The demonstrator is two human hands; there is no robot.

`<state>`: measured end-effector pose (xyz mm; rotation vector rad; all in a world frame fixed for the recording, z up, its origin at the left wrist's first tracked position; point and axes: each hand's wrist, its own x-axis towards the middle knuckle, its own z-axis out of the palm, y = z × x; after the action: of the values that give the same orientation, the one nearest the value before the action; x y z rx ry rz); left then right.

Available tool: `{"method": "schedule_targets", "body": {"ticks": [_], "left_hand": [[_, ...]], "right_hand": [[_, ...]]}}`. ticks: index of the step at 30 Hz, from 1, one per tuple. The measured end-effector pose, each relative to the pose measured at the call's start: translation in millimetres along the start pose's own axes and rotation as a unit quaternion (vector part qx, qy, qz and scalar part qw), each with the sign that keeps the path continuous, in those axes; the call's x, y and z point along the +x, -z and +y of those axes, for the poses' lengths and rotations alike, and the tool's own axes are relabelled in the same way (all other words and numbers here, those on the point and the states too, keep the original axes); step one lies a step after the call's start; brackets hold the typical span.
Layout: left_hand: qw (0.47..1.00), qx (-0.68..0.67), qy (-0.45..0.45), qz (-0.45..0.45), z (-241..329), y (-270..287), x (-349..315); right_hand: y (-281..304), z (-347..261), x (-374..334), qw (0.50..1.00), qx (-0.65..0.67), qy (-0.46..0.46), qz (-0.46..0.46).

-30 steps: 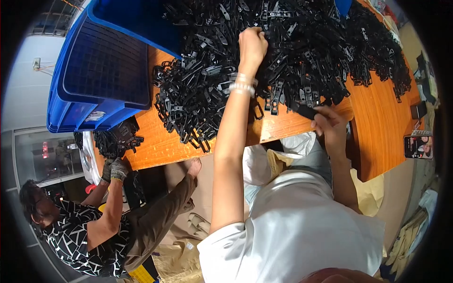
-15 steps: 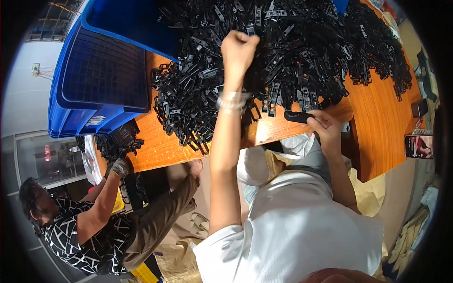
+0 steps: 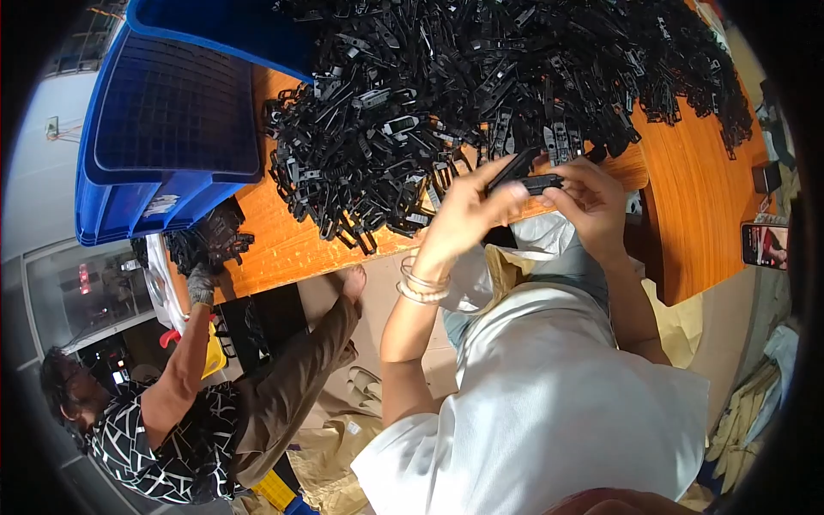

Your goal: Inspecting and sorting small black plastic components on a table.

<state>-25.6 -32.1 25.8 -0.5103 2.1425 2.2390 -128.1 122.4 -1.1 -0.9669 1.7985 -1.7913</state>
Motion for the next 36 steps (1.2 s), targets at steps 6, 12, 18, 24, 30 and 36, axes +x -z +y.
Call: {"method": "schedule_targets", "body": {"ticks": [6,12,18,24,30,36], "left_hand": [[0.967,0.217,-0.109,0.073,-1.8,-10.5,-18.8],[0.958,0.232,-0.157,0.063,-12.3,-11.8,-27.5],[0.992,0.116,-0.015,0.037,-21.1,-15.4,-38.5],[0.918,0.316,-0.159,0.181,-44.3,0.1,-22.8],[0.797,0.528,-0.081,0.281,-49.0,1.8,2.4],[0.778,0.522,-0.095,0.336,-46.9,-1.0,-3.7]], "right_hand": [[-8.8,-18.5,5.8,0.999,0.002,0.050,-0.011],[-6.8,-8.1,-4.5,0.997,-0.016,-0.017,-0.078],[-3.1,6.2,-9.1,0.990,0.077,-0.066,-0.101],[0.1,-2.3,-22.5,0.976,-0.173,-0.069,-0.114],[2.2,19.0,-39.1,0.977,-0.182,0.019,-0.113],[42.1,21.6,-15.5,0.953,-0.279,0.063,0.096]]}}
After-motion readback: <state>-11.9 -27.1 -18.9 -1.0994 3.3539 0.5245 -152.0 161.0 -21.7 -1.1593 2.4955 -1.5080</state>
